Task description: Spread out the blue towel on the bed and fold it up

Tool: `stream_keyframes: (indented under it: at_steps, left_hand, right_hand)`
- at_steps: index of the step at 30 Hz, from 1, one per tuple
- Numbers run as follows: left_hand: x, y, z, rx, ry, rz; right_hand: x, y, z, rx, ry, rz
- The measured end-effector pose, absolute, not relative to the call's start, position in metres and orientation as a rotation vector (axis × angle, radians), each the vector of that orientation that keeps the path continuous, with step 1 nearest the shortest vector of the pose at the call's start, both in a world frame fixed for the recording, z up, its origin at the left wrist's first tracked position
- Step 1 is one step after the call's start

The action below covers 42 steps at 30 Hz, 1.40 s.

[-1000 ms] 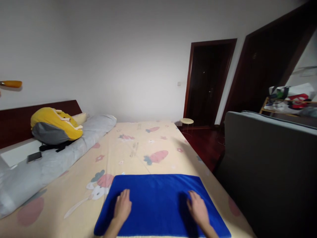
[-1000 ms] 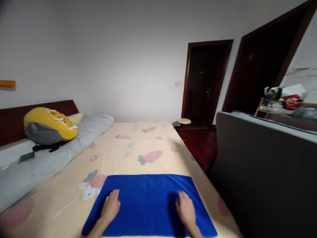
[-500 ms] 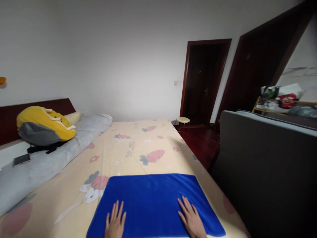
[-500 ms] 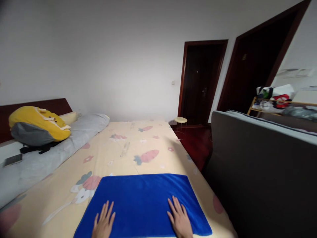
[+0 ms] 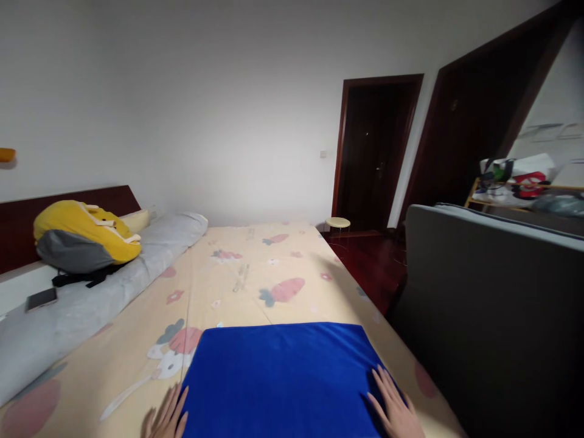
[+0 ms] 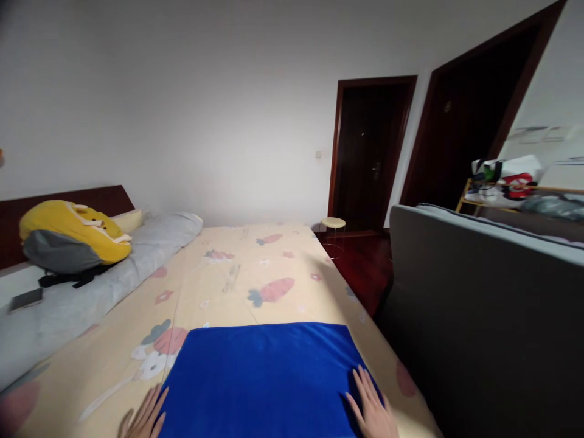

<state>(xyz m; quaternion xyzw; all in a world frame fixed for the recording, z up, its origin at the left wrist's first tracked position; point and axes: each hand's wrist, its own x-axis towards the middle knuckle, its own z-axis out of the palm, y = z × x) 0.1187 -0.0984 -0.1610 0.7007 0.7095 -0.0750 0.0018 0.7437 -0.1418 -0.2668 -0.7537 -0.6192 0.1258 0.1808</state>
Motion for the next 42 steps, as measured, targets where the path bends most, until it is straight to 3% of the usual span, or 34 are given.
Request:
stream_keyframes:
  at_steps: [8, 13, 17, 22, 27, 32, 38, 42]
  left_hand:
    - [0.262, -0.053, -0.175, 2.495, 1.986, 0.061]
    - [0.358, -0.041, -0.195, 2.454, 1.736, -0.049]
    - [0.330, -0.041, -0.198, 2.290, 1.802, -0.105]
    - [0.199, -0.053, -0.194, 2.201, 2.135, -0.191]
    - [0.120, -0.062, -0.186, 2.193, 2.086, -0.243]
    - [0.179, -0.054, -0.183, 2.269, 2.164, -0.053]
    - [0.314, -0.056, -0.208, 2.201, 1.917, -0.082]
    - [0.330, -0.061, -0.231, 2.130, 1.857, -0.107]
  right_hand:
    - [0.583, -0.074, -0.219, -1.705, -2.001, 0.550]
    - [0.512, -0.050, -0.219, -1.638, -2.118, 0.744]
    - [0.549, -0.051, -0.224, -1.717, -2.101, 0.749]
    - [0.689, -0.085, -0.252, -1.965, -1.971, 0.554]
    - [0.770, -0.110, -0.281, -2.122, -1.820, 0.469]
    - [0.698, -0.081, -0.259, -1.998, -1.852, 0.314]
    - [0.541, -0.034, -0.216, -1.489, -2.139, 0.707]
    - [0.509, -0.021, -0.215, -1.306, -2.279, 0.824]
